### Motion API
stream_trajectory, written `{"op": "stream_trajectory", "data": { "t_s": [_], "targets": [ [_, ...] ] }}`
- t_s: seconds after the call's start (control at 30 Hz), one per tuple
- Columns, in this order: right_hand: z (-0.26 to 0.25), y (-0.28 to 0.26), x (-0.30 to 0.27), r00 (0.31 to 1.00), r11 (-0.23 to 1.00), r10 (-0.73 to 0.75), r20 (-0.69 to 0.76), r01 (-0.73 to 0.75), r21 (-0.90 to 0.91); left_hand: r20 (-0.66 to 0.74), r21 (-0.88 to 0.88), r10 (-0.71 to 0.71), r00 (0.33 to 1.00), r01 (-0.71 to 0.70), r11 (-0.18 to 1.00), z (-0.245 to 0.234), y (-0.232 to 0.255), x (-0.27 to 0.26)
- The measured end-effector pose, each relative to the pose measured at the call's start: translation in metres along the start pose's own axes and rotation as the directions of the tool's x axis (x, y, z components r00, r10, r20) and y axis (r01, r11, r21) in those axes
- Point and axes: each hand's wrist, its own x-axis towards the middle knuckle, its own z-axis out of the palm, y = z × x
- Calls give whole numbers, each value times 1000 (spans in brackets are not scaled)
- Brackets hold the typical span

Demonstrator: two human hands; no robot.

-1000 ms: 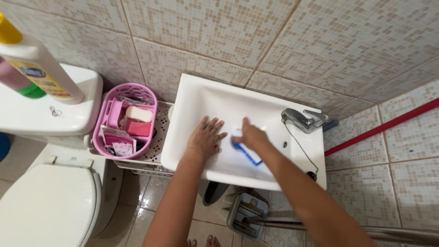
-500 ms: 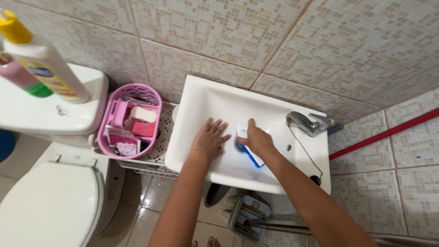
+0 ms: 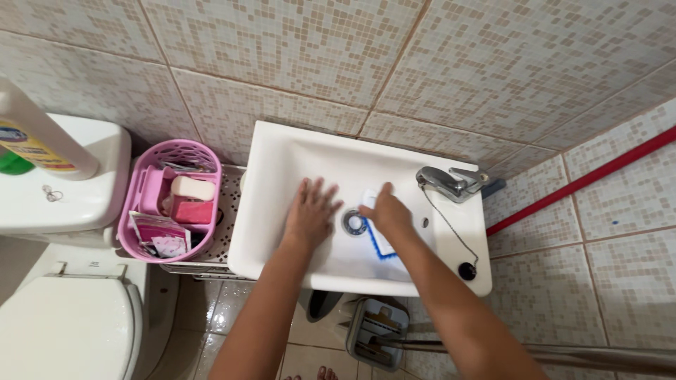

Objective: The person cleans a small bathroom sink and its drain using a brush and cleaning liquid, then rinses the sink and the brush with water.

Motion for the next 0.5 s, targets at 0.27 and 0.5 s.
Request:
{"op": "stream_trajectory", "data": {
  "t_s": [0.27, 0.5],
  "targets": [
    [-14, 9, -13, 898, 886, -382, 220, 424, -191, -18, 119, -103, 994, 105, 987, 5, -11, -2],
    [18, -27, -7, 903, 903, -380, 202, 409, -131, -39, 82, -106, 994, 109, 991, 13, -11, -3]
  ]
}}
